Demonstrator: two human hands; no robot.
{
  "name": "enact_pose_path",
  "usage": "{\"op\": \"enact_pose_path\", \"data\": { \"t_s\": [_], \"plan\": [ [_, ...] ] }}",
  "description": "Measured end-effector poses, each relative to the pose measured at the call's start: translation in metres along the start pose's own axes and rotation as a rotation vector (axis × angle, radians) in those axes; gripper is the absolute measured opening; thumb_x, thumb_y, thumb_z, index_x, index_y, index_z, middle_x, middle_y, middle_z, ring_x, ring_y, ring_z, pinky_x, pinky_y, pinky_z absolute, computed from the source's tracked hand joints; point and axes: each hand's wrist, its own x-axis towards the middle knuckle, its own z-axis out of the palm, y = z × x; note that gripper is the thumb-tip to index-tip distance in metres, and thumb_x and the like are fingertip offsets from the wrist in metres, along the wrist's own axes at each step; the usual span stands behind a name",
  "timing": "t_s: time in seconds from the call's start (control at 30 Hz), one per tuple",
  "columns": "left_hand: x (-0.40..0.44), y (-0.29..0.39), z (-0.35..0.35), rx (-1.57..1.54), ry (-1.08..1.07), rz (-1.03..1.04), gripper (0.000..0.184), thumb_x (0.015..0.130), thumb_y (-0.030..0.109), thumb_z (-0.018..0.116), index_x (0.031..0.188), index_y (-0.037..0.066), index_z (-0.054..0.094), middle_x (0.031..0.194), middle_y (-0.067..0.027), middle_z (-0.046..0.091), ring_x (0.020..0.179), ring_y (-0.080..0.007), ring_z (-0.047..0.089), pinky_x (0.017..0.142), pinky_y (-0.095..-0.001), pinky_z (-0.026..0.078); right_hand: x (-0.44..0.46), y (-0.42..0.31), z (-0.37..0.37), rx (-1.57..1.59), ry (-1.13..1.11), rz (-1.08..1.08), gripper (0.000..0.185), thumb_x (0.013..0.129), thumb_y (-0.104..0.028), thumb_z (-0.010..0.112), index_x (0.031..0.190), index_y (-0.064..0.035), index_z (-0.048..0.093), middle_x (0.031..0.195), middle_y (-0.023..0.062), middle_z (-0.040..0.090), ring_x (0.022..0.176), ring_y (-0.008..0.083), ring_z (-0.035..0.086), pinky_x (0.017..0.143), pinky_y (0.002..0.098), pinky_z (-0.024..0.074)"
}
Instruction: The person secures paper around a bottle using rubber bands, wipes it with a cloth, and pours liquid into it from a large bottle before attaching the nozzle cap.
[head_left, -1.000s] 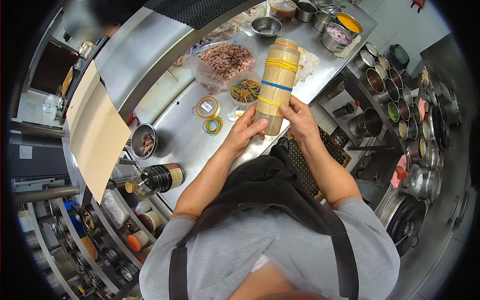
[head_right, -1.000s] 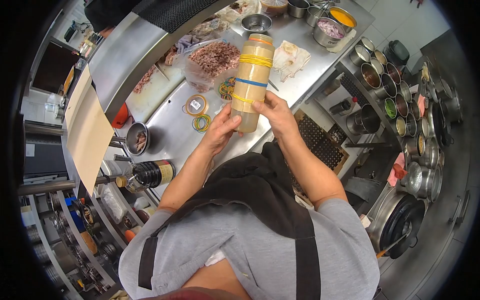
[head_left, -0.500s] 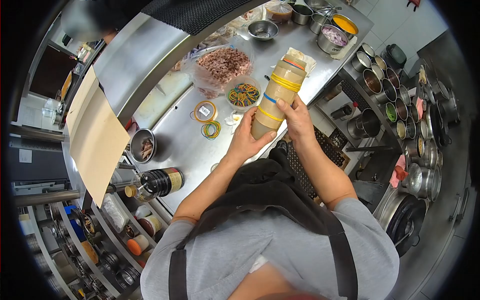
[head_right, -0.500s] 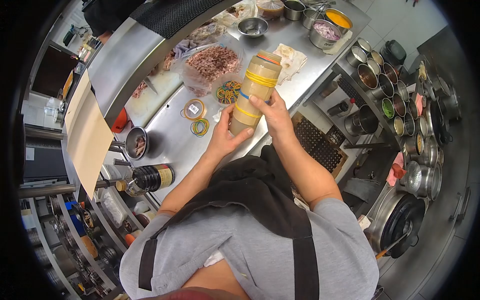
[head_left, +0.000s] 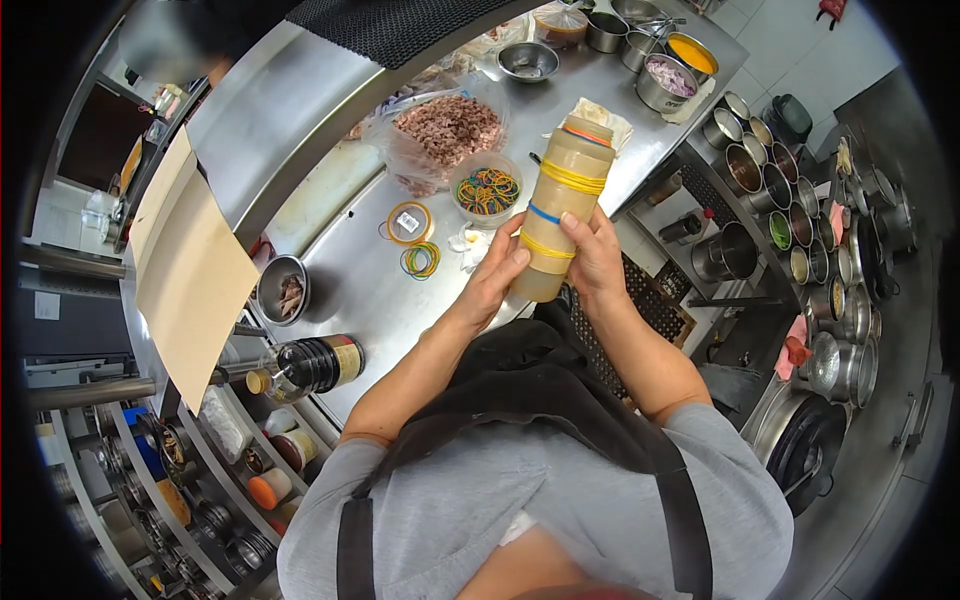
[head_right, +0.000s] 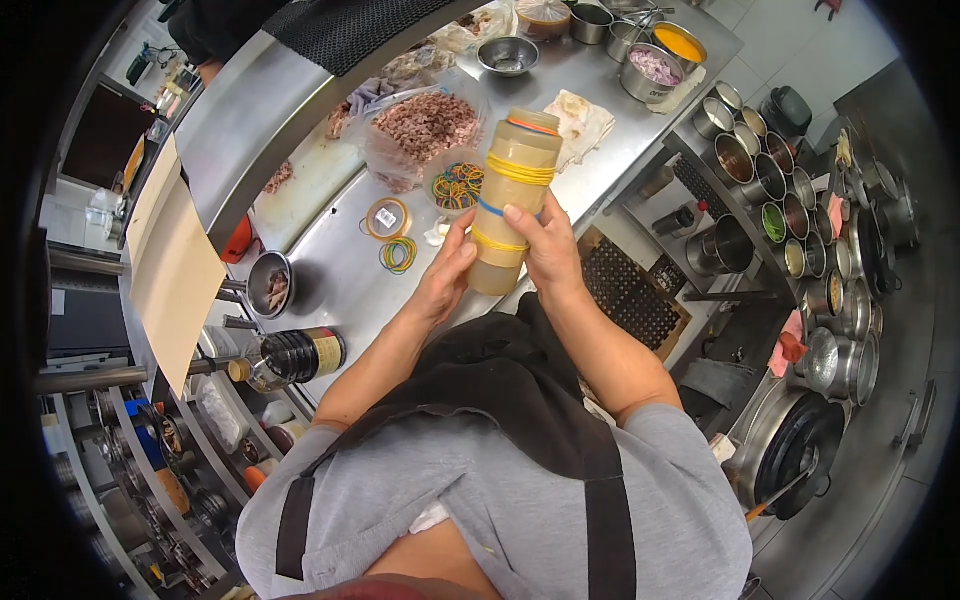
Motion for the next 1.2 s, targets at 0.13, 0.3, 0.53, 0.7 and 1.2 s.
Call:
{"op": "enact_pose_path", "data": {
  "t_s": [0.13,0.3,0.53,0.7,1.2],
  "plan": [
    [0.004,-0.004,-0.005,0.352,-0.058,0.093,0.088,0.084,0.029,0.073,0.151,0.005,0.022,0.142,-0.0176,0.045,0.132,-0.0269,0.045,0.109,-0.0394,0.035,0.014,-0.003,0.001,-0.151,0.026,-0.099,0.061,0.084,-0.018,0.074,0.134,0.0009,0.045,0.122,0.0122,0.06,0.112,0.0206,0.058,0.1,0.0344,0.045],
    [0.006,-0.013,-0.008,1.146,0.151,0.266,0.095,0.071,0.025,0.081,0.147,0.001,0.029,0.136,-0.0245,0.049,0.125,-0.0354,0.053,0.103,-0.0428,0.043,0.025,-0.022,0.013,-0.325,0.141,-0.178,0.063,0.082,-0.018,0.077,0.134,0.0012,0.045,0.12,0.0116,0.06,0.11,0.0194,0.059,0.099,0.0337,0.0451],
    [0.004,-0.019,-0.013,1.11,0.143,0.275,0.091,0.072,0.026,0.081,0.143,-0.001,0.031,0.13,-0.0267,0.049,0.121,-0.0413,0.051,0.1,-0.046,0.044,0.031,-0.018,0.001,-0.383,0.137,-0.144,0.062,0.085,-0.024,0.076,0.133,0.0017,0.046,0.114,0.0122,0.063,0.104,0.0175,0.06,0.095,0.0313,0.0467],
    [0.003,-0.024,-0.013,1.082,0.173,0.186,0.09,0.07,0.025,0.081,0.143,0.002,0.033,0.13,-0.0251,0.05,0.121,-0.04,0.052,0.101,-0.0455,0.044,0.032,-0.012,-0.008,-0.419,0.156,-0.125,0.068,0.086,-0.027,0.075,0.138,0.0034,0.042,0.115,0.015,0.064,0.104,0.0189,0.061,0.093,0.0317,0.0472],
    [0.009,-0.026,-0.02,0.45,0.141,-0.057,0.089,0.074,0.025,0.082,0.143,-0.001,0.033,0.129,-0.0189,0.056,0.121,-0.0293,0.055,0.102,-0.0378,0.043,0.018,0.016,-0.027,-0.337,0.088,0.006,0.088,0.08,-0.022,0.079,0.147,0.0056,0.028,0.127,0.0218,0.057,0.116,0.0257,0.057,0.098,0.0367,0.0452]
  ]
}}
